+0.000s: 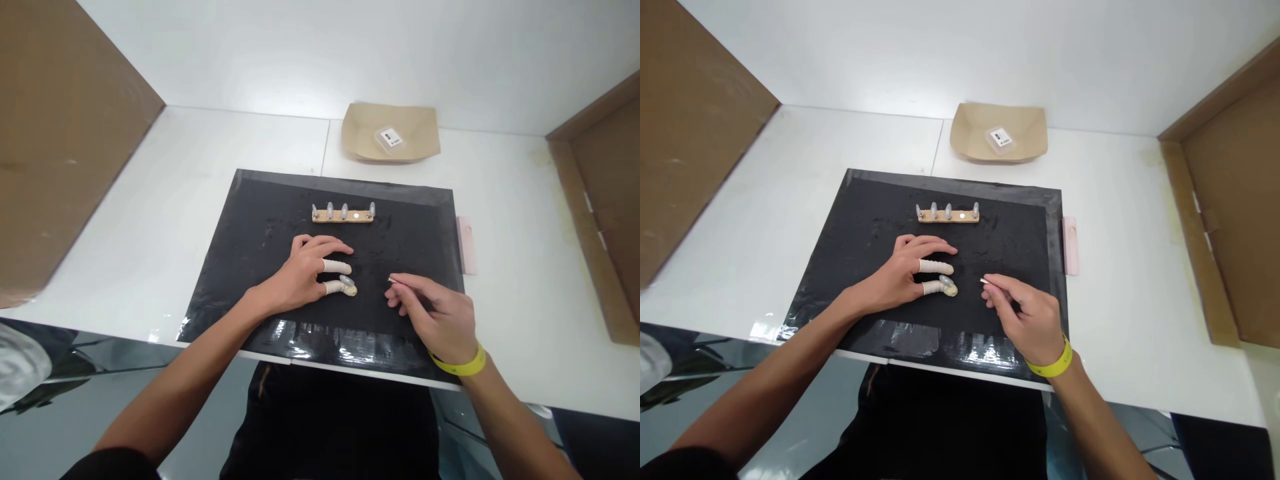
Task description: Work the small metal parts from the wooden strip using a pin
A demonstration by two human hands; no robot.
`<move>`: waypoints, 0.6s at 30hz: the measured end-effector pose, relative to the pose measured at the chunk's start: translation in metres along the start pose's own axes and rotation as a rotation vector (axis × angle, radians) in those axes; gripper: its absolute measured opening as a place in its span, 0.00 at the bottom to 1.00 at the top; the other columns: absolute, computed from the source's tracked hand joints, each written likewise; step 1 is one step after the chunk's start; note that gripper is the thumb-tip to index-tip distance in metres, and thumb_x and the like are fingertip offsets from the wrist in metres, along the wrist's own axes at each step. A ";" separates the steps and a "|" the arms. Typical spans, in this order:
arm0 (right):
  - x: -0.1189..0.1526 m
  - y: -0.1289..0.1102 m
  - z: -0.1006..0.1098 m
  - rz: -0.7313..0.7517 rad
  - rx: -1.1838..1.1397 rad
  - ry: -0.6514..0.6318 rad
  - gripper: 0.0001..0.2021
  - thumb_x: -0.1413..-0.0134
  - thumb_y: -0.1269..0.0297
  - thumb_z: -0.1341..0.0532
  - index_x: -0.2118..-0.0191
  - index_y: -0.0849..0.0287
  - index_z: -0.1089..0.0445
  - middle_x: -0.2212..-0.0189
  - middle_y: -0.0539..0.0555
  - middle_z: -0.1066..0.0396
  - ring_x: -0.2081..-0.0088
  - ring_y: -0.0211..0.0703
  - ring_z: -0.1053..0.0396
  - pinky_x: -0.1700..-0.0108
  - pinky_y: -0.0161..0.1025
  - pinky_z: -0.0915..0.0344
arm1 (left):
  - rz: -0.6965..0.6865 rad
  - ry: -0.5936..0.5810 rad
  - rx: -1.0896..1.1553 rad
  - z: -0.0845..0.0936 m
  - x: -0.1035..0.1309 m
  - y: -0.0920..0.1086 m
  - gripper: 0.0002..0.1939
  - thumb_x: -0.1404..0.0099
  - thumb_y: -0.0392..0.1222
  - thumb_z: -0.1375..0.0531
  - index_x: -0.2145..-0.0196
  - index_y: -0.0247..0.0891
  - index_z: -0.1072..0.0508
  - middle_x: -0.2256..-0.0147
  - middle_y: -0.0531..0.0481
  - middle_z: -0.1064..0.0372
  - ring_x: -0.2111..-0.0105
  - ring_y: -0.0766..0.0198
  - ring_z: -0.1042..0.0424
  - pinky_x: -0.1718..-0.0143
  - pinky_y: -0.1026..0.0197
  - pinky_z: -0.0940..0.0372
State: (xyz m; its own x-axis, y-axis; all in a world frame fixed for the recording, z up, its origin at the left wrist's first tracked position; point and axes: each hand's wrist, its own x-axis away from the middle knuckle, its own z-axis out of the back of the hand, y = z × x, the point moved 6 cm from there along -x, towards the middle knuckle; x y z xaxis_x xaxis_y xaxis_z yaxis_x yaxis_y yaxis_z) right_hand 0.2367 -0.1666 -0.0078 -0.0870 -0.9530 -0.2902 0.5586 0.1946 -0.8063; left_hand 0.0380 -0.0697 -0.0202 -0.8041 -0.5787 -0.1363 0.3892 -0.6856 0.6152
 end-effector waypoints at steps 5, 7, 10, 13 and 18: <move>0.000 -0.002 -0.005 0.000 -0.018 -0.021 0.08 0.33 0.69 0.37 0.52 0.57 0.22 0.69 0.50 0.19 0.73 0.37 0.22 0.68 0.35 0.20 | 0.014 0.019 0.002 -0.002 0.000 0.001 0.03 0.30 0.43 0.33 0.60 0.45 0.18 0.40 0.47 0.26 0.37 0.50 0.33 0.41 0.45 0.51; 0.000 -0.001 -0.007 -0.002 -0.025 -0.032 0.08 0.33 0.69 0.37 0.52 0.57 0.22 0.69 0.50 0.19 0.72 0.36 0.21 0.68 0.34 0.21 | 0.028 0.030 0.014 -0.002 0.000 0.000 0.04 0.32 0.43 0.32 0.59 0.45 0.18 0.41 0.47 0.26 0.38 0.51 0.32 0.41 0.46 0.51; 0.000 0.000 -0.007 -0.004 -0.025 -0.037 0.08 0.33 0.69 0.37 0.52 0.57 0.22 0.69 0.49 0.19 0.72 0.35 0.22 0.68 0.32 0.21 | 0.032 0.048 0.030 -0.002 0.000 -0.002 0.08 0.33 0.46 0.30 0.57 0.44 0.20 0.42 0.46 0.25 0.38 0.51 0.31 0.41 0.46 0.51; 0.000 0.001 -0.007 0.003 -0.022 -0.043 0.08 0.33 0.69 0.37 0.52 0.57 0.22 0.69 0.49 0.19 0.72 0.34 0.22 0.68 0.32 0.22 | 0.023 0.059 0.048 -0.001 0.001 -0.004 0.10 0.35 0.48 0.30 0.59 0.43 0.20 0.42 0.45 0.25 0.38 0.51 0.31 0.40 0.47 0.50; 0.003 0.004 -0.006 -0.017 -0.031 -0.055 0.08 0.32 0.69 0.37 0.51 0.57 0.22 0.69 0.48 0.19 0.71 0.33 0.22 0.68 0.30 0.22 | 0.027 0.065 0.059 0.000 0.001 -0.007 0.06 0.35 0.44 0.29 0.63 0.41 0.19 0.43 0.44 0.25 0.38 0.51 0.30 0.40 0.47 0.48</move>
State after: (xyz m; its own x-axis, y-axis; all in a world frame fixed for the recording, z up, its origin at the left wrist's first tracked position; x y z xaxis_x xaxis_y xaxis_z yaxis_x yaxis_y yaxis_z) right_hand 0.2340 -0.1673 -0.0150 -0.0502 -0.9673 -0.2486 0.5314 0.1849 -0.8267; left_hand 0.0340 -0.0655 -0.0249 -0.7623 -0.6250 -0.1679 0.3814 -0.6435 0.6637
